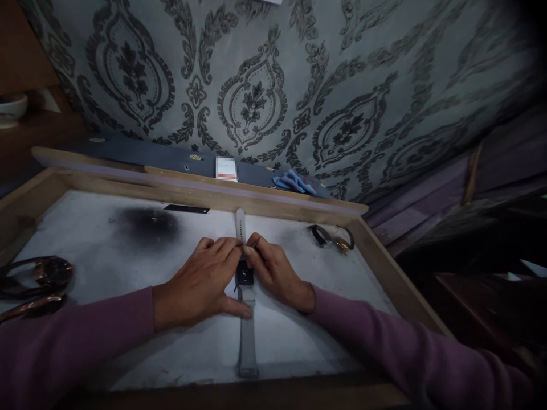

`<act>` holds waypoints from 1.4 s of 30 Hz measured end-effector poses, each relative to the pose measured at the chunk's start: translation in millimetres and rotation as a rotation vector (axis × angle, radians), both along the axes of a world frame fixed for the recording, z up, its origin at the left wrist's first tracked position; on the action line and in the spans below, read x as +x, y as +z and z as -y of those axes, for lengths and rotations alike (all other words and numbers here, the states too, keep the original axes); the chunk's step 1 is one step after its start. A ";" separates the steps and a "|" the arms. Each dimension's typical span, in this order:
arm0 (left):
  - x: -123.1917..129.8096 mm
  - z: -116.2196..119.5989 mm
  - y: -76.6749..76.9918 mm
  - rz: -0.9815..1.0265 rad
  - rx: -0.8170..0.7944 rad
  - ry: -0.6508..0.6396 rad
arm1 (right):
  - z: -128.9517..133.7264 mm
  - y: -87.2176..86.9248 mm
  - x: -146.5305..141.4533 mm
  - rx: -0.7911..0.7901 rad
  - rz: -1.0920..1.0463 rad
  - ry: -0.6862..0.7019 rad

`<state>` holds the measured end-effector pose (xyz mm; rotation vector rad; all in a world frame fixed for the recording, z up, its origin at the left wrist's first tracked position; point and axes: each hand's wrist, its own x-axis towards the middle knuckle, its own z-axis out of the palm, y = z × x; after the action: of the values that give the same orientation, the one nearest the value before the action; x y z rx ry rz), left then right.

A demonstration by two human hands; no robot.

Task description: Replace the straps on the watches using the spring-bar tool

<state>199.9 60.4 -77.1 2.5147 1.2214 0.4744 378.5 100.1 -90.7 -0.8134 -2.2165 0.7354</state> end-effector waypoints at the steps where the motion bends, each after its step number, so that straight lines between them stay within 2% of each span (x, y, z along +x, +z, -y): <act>1: 0.0 -0.1 -0.7 0.001 -0.002 0.000 | 0.2 -0.2 -0.2 0.005 0.004 0.004; 7: -1.1 0.0 -4.0 0.041 -0.005 -0.004 | 1.7 0.2 -2.1 0.080 0.024 0.051; 10: -1.5 0.2 -3.5 0.044 -0.003 -0.006 | 1.7 1.2 -1.5 0.019 0.002 0.051; 18: -3.7 2.4 -6.7 0.081 0.002 0.022 | 0.2 2.9 3.4 -0.413 -0.231 -0.137; 22: -4.6 2.4 -4.4 0.140 -0.057 0.048 | 4.8 5.9 7.4 -0.662 -0.358 -0.180; 24: -4.6 2.3 -1.9 0.189 -0.090 0.066 | 8.7 8.9 9.9 -0.730 -0.383 -0.214; 29: -2.5 -2.7 -0.8 0.327 -0.165 0.192 | 15.7 14.0 12.1 -0.688 -0.306 -0.213; 33: 7.1 -16.1 -1.9 0.359 -0.232 0.284 | 14.2 7.5 10.6 -0.625 -0.212 -0.189; 37: 22.7 -27.4 1.7 0.303 -0.282 0.252 | 12.2 1.7 11.1 -0.546 -0.210 -0.168; 42: 28.1 -24.3 4.5 0.388 -0.253 0.244 | 13.4 2.5 14.9 -0.474 -0.266 -0.214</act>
<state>228.1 84.7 -72.6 1.9585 1.3371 0.7701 393.3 86.7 -88.2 -1.0885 -1.7068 1.2067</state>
